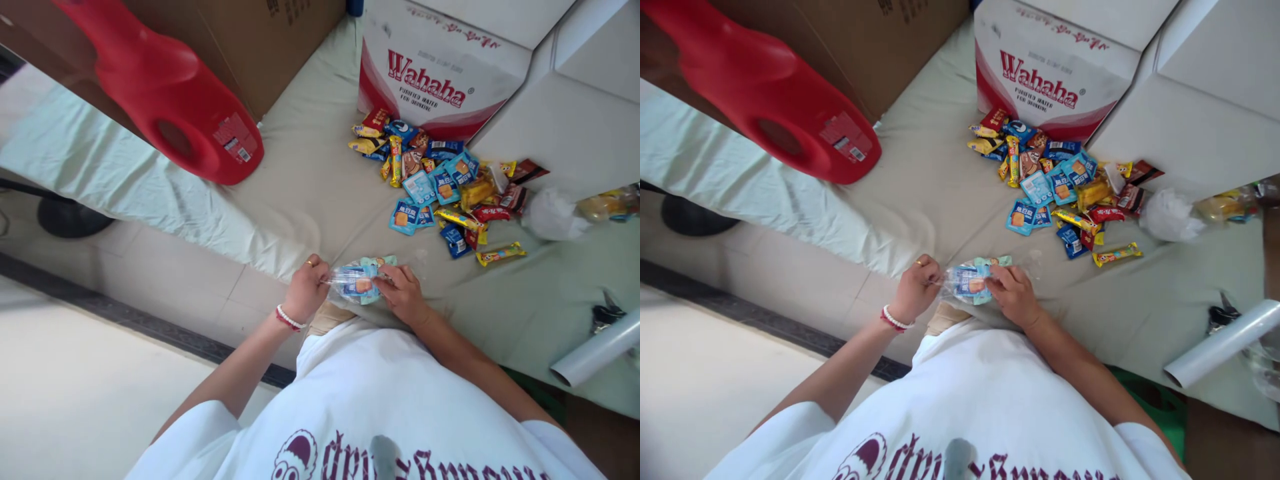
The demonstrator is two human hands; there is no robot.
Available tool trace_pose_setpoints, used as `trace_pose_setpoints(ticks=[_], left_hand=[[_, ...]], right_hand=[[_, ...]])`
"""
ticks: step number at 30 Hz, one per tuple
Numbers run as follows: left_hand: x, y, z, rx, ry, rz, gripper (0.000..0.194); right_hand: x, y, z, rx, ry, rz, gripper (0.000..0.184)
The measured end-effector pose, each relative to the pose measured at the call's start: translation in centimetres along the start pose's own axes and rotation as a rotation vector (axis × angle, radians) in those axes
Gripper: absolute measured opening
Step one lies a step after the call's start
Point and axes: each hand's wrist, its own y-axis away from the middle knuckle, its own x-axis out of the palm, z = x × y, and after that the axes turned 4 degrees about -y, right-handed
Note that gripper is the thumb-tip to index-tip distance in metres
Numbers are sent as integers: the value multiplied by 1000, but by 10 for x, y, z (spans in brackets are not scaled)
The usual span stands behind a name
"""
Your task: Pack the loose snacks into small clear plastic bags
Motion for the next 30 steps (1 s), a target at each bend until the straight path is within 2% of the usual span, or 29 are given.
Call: trace_pose_setpoints(ticks=[1,3,5,7,10,12,14,17,19,22,24,27,28,30], left_hand=[[-3,-1,-3,-63,9,-1,20],[-10,-4,-11,-183,91,72,21],[-17,-7,-20,-294,310,177,26],[-19,-12,-33,-375,596,221,33],[-10,-23,-59,-439,929,204,33],[1,-30,-76,-448,978,203,19],[12,-34,-88,-357,832,177,9],[26,-35,-96,-48,496,132,31],[36,-34,-96,127,367,135,41],[56,-33,-93,230,215,151,47],[70,-31,-91,255,109,143,51],[80,-27,-93,237,-37,92,59],[81,-25,-94,225,-95,74,60],[79,-23,-97,237,-218,69,52]], right_hand=[[-1,-1,1,-44,-2,-7,29],[-3,-4,0,-156,-38,-6,27],[-4,-8,-1,-236,-81,9,25],[-4,-10,-3,-251,-101,38,23],[1,-10,-4,-237,-111,67,26],[3,-9,-5,-214,-117,65,27],[-1,-8,-9,-165,-163,81,28],[-14,-6,-21,-82,-367,138,34],[-23,-2,-30,-3,-559,142,34],[-30,9,-39,208,-724,60,26],[-32,17,-41,360,-685,-54,23],[-36,26,-39,547,-394,-255,23],[-38,27,-39,575,-272,-280,29],[-43,28,-38,552,-85,-214,43]])
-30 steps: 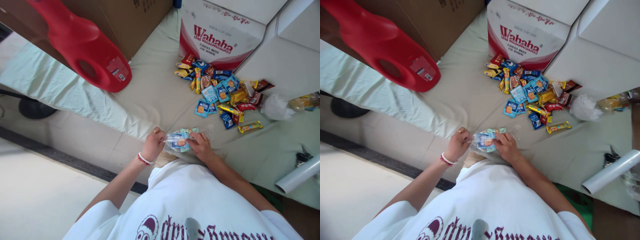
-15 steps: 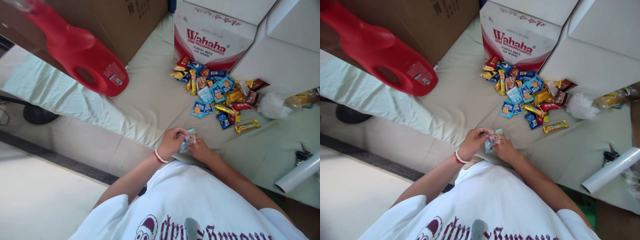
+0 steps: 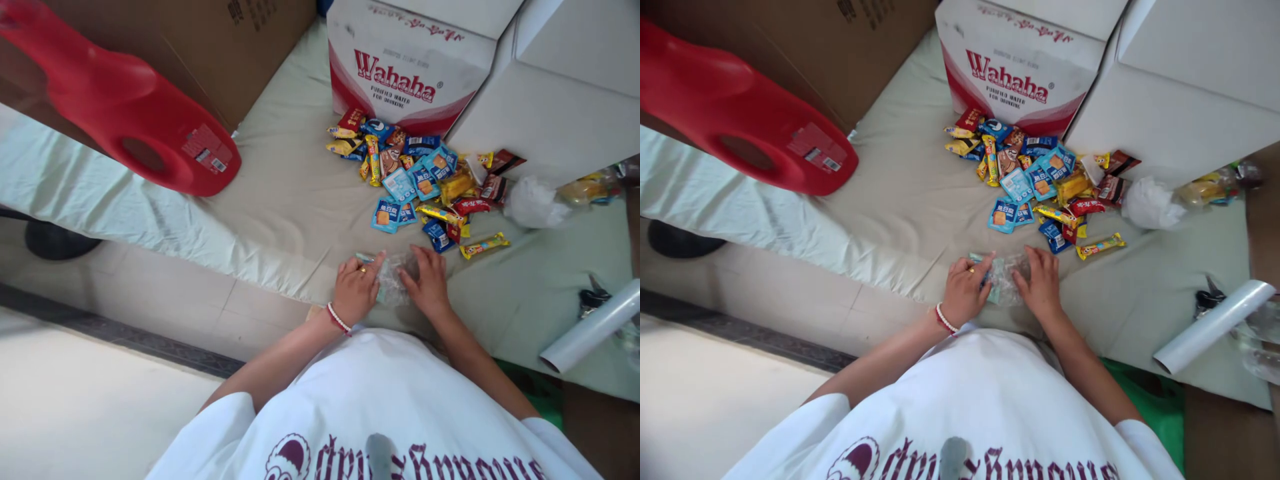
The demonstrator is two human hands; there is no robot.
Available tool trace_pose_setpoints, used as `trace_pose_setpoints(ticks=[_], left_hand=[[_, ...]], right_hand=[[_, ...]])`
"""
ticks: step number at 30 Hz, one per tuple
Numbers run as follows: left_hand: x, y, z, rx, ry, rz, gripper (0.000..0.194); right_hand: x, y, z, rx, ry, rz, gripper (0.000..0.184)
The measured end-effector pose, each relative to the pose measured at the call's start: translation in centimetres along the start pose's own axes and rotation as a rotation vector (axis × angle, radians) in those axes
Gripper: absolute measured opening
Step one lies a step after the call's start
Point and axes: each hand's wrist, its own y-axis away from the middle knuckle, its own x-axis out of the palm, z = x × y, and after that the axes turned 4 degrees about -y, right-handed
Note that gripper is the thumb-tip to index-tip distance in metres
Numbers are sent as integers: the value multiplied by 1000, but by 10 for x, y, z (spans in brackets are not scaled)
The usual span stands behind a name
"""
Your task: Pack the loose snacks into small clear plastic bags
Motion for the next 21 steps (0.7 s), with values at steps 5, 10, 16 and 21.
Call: trace_pose_setpoints(ticks=[5,10,16,21], left_hand=[[-5,1,-6,70,-186,41,31],[1,1,-13,109,-211,57,31],[-16,1,20,54,229,74,25],[-32,13,54,-328,353,-157,23]], right_hand=[[-9,0,7,-96,181,188,18],[-5,-2,30,51,34,293,20],[27,-18,54,-29,-190,338,18],[40,-18,49,-50,-263,373,18]])
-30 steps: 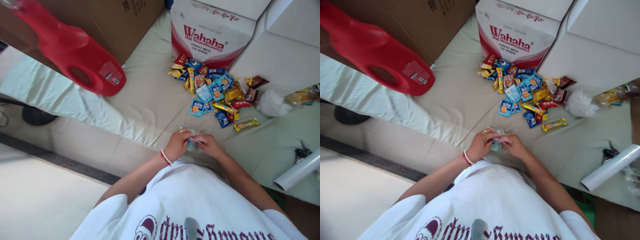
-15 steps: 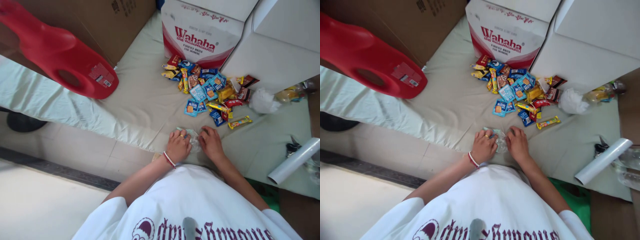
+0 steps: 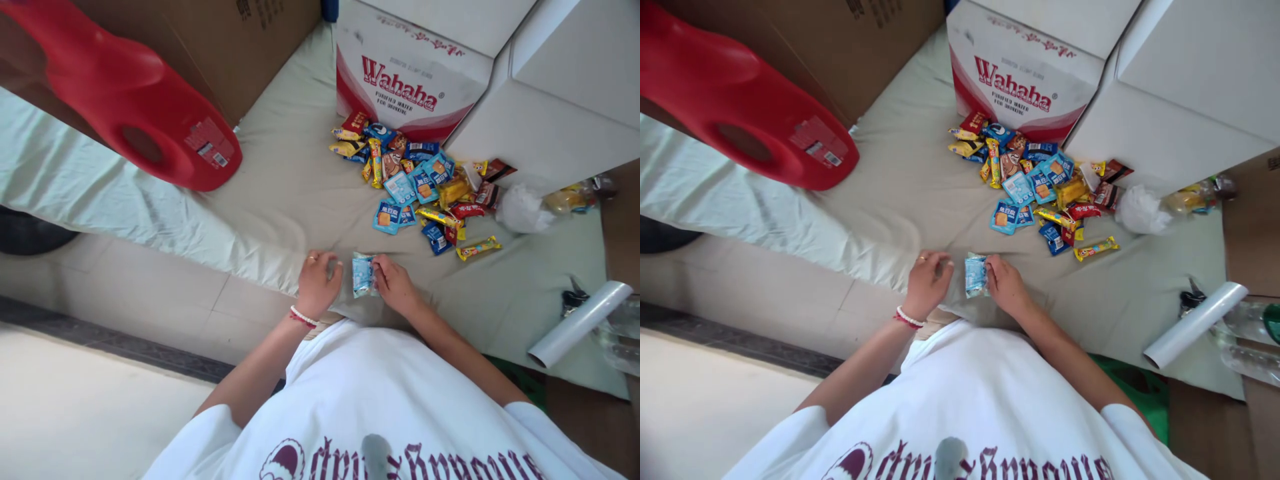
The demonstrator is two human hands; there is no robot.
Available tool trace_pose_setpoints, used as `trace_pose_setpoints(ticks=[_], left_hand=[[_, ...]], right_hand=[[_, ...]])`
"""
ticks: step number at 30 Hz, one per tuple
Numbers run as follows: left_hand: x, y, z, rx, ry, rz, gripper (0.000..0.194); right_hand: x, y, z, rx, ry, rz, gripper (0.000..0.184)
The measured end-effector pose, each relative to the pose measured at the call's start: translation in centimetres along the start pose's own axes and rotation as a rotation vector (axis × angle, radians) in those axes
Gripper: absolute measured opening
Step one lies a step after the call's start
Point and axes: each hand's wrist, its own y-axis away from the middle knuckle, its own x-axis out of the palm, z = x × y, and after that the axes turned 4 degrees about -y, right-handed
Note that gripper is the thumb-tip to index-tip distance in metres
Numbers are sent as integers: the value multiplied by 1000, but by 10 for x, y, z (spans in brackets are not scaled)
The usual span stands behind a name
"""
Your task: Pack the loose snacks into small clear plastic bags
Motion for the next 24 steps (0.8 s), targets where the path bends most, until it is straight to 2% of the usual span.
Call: trace_pose_setpoints(ticks=[1,3,6,9,12,14,16,17,19,22,24], left_hand=[[1,2,-1,-23,-86,15,25],[9,9,-10,16,-187,90,29],[24,24,-28,115,-117,50,19],[34,39,-41,345,-2,40,45],[34,41,-47,575,82,214,62],[32,35,-51,654,171,372,62],[27,29,-54,683,230,474,58],[23,26,-54,668,223,475,56],[15,25,-46,586,140,365,48],[2,25,-9,397,-53,64,34],[-2,22,23,308,-180,-58,27]], right_hand=[[0,2,1,1,-19,2,20],[-1,6,7,8,-57,-4,24],[-7,17,20,50,-148,-28,31],[-10,33,24,115,-342,-40,36],[-4,50,14,250,-586,-173,37],[-3,59,4,358,-735,-288,34],[-15,66,-9,425,-820,-380,28],[-29,69,-17,438,-834,-450,26],[-75,77,-38,414,-822,-718,23],[-181,93,-86,298,-740,-1243,27],[-256,100,-124,288,-664,-1438,29]])
